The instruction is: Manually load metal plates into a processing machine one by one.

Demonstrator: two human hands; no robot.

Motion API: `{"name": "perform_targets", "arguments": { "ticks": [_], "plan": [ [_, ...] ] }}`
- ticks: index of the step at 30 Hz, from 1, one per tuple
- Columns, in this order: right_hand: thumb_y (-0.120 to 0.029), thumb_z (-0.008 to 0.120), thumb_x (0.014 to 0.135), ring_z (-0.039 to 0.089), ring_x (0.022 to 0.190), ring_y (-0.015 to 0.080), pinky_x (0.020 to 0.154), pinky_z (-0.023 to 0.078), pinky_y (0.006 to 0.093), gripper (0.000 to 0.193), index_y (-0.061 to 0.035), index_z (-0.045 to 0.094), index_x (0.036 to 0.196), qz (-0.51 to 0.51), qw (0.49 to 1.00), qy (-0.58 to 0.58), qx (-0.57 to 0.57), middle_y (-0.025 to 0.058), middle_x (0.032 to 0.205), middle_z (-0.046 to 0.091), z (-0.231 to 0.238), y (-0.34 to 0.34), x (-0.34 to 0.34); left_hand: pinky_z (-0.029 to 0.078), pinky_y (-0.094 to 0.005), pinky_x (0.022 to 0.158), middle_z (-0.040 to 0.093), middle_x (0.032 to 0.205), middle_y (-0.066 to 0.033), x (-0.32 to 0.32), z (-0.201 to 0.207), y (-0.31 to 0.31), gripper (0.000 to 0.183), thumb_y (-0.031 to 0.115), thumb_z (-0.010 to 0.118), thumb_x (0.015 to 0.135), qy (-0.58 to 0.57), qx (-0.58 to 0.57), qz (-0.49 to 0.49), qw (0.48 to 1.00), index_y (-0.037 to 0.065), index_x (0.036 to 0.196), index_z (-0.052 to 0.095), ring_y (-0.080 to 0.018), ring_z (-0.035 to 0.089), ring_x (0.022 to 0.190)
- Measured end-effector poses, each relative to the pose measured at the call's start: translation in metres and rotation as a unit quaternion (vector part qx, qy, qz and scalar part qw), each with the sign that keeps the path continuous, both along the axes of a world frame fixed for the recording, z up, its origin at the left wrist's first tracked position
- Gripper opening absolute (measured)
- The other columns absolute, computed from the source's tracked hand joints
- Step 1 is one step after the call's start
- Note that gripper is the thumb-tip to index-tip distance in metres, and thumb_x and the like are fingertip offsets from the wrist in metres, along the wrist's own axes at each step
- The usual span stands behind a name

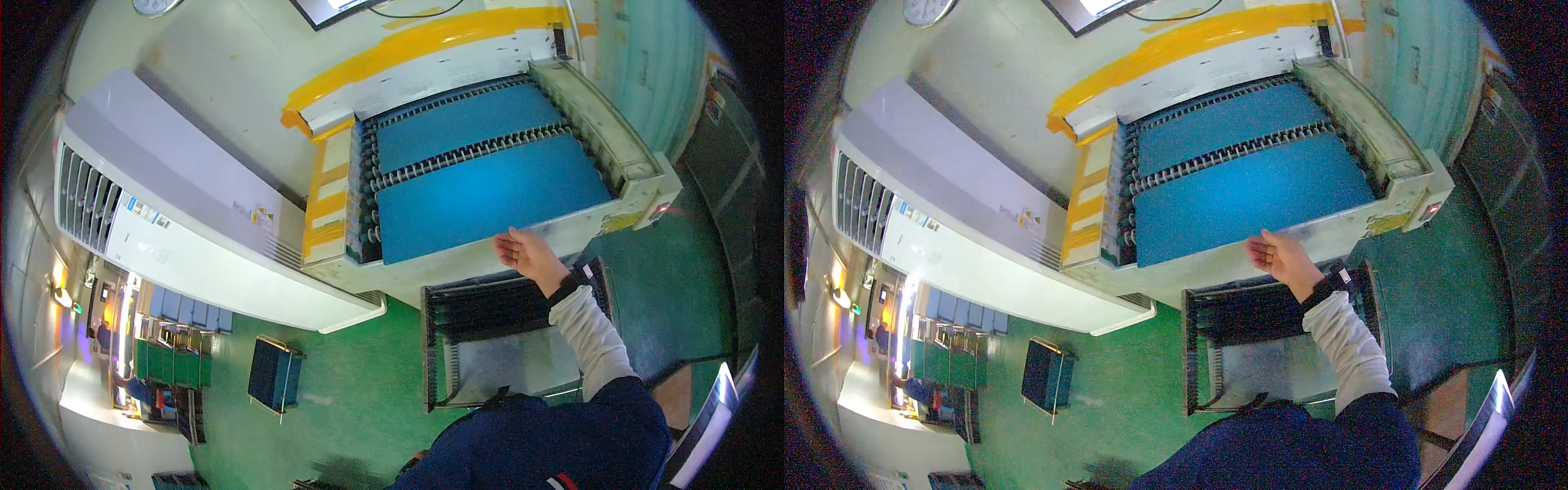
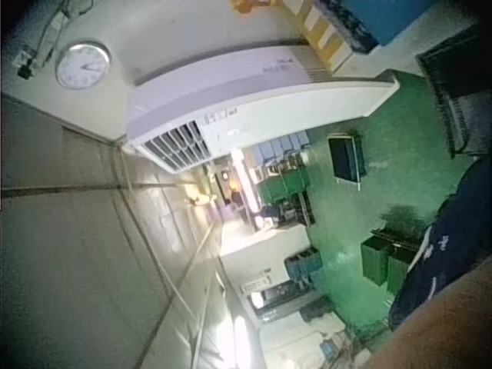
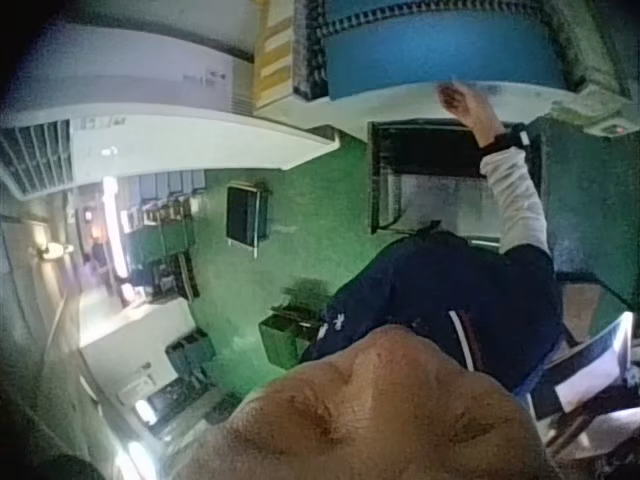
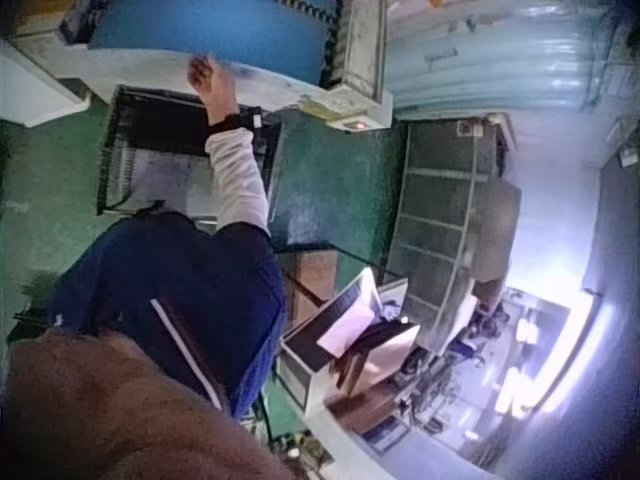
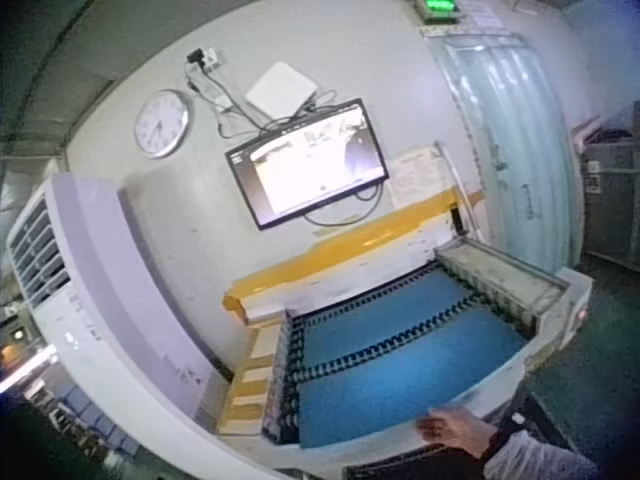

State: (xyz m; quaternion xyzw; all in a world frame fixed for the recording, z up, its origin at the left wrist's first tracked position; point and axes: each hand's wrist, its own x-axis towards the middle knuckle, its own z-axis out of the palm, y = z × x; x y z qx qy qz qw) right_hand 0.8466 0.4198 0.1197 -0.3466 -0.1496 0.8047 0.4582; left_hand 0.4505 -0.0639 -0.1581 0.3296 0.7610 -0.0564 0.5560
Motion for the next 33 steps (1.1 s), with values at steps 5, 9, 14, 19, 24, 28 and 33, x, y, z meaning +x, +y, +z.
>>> {"name": "perform_targets", "arguments": {
  "ticks": [5, 9, 14, 19, 24, 28, 33],
  "plan": [
    [-0.030, 0.050, 0.090, 0.061, 0.079, 0.0197, 0.069, 0.050, 0.0330, 0.031, -0.0018, 0.057, 0.102, 0.001, 1.000, 0.013, 0.009, 0.0098, 0.092, 0.064, 0.013, 0.000, -0.002, 0.046, -0.0391, 0.085, 0.061, 0.109, -0.0123, -0.002, -0.003, 0.003, 0.042, 0.036, 0.063, 0.075, 0.004, 0.003, -0.014, 1.000, 0.012, 0.108, 0.061, -0.0290, 0.057, 0.101],
    [-0.029, 0.051, 0.089, 0.061, 0.076, 0.0187, 0.067, 0.050, 0.0315, 0.028, -0.0027, 0.058, 0.098, 0.018, 0.999, -0.025, 0.039, 0.0086, 0.089, 0.064, 0.011, -0.003, -0.002, 0.046, -0.0391, 0.085, 0.061, 0.109, -0.0123, -0.003, -0.004, 0.004, 0.041, 0.036, 0.063, 0.075, 0.014, 0.013, -0.025, 0.999, 0.012, 0.108, 0.061, -0.0290, 0.057, 0.100],
    [-0.026, 0.052, 0.088, 0.060, 0.064, 0.0176, 0.056, 0.048, 0.0269, 0.025, -0.0017, 0.059, 0.090, 0.009, 0.986, -0.165, 0.010, 0.0096, 0.080, 0.064, -0.028, -0.043, 0.000, 0.046, -0.0391, 0.084, 0.061, 0.109, -0.0123, -0.005, -0.011, -0.022, 0.041, 0.035, 0.063, 0.075, 0.024, 0.005, -0.061, 0.998, 0.012, 0.108, 0.061, -0.0290, 0.058, 0.100],
    [-0.023, 0.062, 0.077, 0.061, 0.067, 0.0247, 0.061, 0.048, 0.0347, 0.024, -0.0006, 0.062, 0.085, 0.196, 0.727, -0.596, 0.279, 0.0105, 0.077, 0.064, -0.121, -0.103, -0.002, 0.046, -0.0392, 0.084, 0.061, 0.109, -0.0123, 0.000, -0.014, -0.045, 0.040, 0.035, 0.063, 0.075, 0.032, -0.008, -0.065, 0.997, 0.012, 0.108, 0.061, -0.0291, 0.058, 0.100],
    [-0.026, 0.059, 0.074, 0.057, 0.086, 0.0344, 0.071, 0.047, 0.0437, 0.023, -0.0048, 0.062, 0.081, 0.182, 0.579, -0.687, 0.400, 0.0145, 0.086, 0.061, -0.134, -0.159, -0.003, 0.046, -0.0392, 0.084, 0.062, 0.109, -0.0122, -0.002, -0.020, -0.055, 0.039, 0.034, 0.063, 0.075, 0.038, -0.015, -0.061, 0.997, 0.012, 0.107, 0.062, -0.0291, 0.058, 0.100],
    [-0.020, 0.062, 0.070, 0.052, 0.089, 0.0346, 0.073, 0.046, 0.0456, 0.020, -0.0048, 0.060, 0.082, 0.272, 0.539, -0.687, 0.404, 0.0153, 0.090, 0.055, -0.158, -0.173, -0.001, 0.046, -0.0377, 0.084, 0.062, 0.106, -0.0114, 0.006, 0.001, -0.044, 0.043, 0.034, 0.067, 0.070, 0.031, -0.010, -0.034, 0.999, 0.011, 0.107, 0.062, -0.0270, 0.058, 0.100],
    [-0.007, 0.060, 0.066, 0.053, 0.083, 0.0346, 0.070, 0.043, 0.0447, 0.016, -0.0047, 0.055, 0.081, 0.175, 0.531, -0.718, 0.414, 0.0145, 0.082, 0.056, -0.155, -0.170, -0.014, 0.046, -0.0364, 0.083, 0.064, 0.102, -0.0112, 0.014, -0.007, -0.055, 0.044, 0.033, 0.070, 0.067, 0.031, -0.025, 0.046, 0.998, 0.010, 0.104, 0.063, -0.0272, 0.059, 0.098]
  ]
}}
